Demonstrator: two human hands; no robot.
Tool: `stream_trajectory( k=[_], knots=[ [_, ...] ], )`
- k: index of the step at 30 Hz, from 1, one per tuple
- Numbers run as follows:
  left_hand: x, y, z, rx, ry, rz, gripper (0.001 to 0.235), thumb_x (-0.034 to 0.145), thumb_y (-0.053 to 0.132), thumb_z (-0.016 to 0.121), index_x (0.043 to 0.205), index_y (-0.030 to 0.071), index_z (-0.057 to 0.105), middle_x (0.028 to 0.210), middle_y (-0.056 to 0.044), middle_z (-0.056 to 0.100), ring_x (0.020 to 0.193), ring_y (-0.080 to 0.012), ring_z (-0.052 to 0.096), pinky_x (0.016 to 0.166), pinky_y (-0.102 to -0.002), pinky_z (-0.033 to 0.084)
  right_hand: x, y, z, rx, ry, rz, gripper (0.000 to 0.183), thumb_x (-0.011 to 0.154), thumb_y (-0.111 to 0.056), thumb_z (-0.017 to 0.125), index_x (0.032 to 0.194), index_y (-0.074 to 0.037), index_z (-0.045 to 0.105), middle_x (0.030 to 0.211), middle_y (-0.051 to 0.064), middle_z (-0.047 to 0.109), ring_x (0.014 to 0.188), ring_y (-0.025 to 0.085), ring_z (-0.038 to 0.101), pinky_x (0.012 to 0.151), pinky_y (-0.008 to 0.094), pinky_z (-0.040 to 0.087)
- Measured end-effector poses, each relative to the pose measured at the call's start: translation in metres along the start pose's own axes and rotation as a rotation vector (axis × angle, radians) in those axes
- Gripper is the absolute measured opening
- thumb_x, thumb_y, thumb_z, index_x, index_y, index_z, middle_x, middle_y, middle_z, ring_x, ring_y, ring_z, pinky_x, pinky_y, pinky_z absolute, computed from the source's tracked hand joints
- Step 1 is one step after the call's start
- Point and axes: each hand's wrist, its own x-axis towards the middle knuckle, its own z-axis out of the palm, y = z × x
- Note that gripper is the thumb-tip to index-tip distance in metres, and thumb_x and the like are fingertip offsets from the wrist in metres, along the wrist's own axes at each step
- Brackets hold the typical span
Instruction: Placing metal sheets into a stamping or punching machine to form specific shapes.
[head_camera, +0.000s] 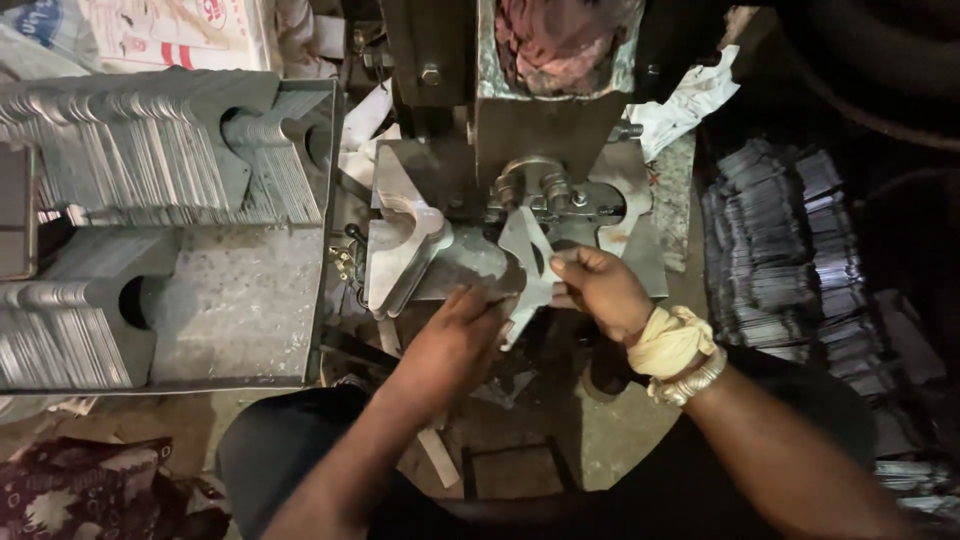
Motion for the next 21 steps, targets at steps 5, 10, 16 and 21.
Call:
stream_trajectory(
  k=[5, 10, 16, 21],
  knots=[
    [0.002, 0.004, 0.032, 0.044, -0.018, -0.102, 0.040, 0.092, 0.011, 0.067, 0.130, -0.002, 0.064, 0.116, -0.019, 0.062, 0.109, -0.0374, 0.060, 0.098, -0.045, 0.051, -0.042, -0.019, -0.018, -0.411, 0.151, -0.059, 0.017, 0.100, -0.019, 0.064, 0.106, -0.005, 0.072, 0.089, 0.004, 0.073, 0.075, 0.013, 0.069, 0.068, 0.028, 0.055],
    [0.006, -0.001, 0.059, 0.198, 0.085, -0.064, 0.048, 0.094, 0.012, 0.066, 0.137, -0.006, 0.058, 0.122, -0.018, 0.062, 0.111, -0.0384, 0.057, 0.102, -0.047, 0.049, -0.069, -0.054, -0.057, -0.944, 0.572, -0.483, 0.021, 0.100, -0.020, 0.068, 0.114, -0.005, 0.074, 0.091, 0.015, 0.075, 0.079, 0.023, 0.070, 0.070, 0.037, 0.054],
    [0.008, -0.007, 0.066, 0.067, 0.035, -0.133, 0.049, 0.095, 0.011, 0.069, 0.140, -0.006, 0.058, 0.116, -0.020, 0.059, 0.109, -0.0385, 0.057, 0.098, -0.046, 0.050, -0.001, -0.084, -0.086, -0.923, 0.575, -0.339, 0.026, 0.099, -0.028, 0.070, 0.113, -0.007, 0.077, 0.094, 0.021, 0.075, 0.082, 0.032, 0.075, 0.076, 0.042, 0.057],
    [0.005, -0.010, 0.068, 0.064, 0.085, -0.121, 0.049, 0.094, 0.010, 0.071, 0.139, -0.004, 0.059, 0.118, -0.019, 0.059, 0.110, -0.0382, 0.057, 0.099, -0.045, 0.050, 0.028, -0.068, -0.081, -1.236, 0.714, -0.622, 0.025, 0.089, -0.025, 0.078, 0.109, -0.010, 0.081, 0.103, 0.024, 0.072, 0.093, 0.041, 0.069, 0.081, 0.048, 0.056]
  ],
)
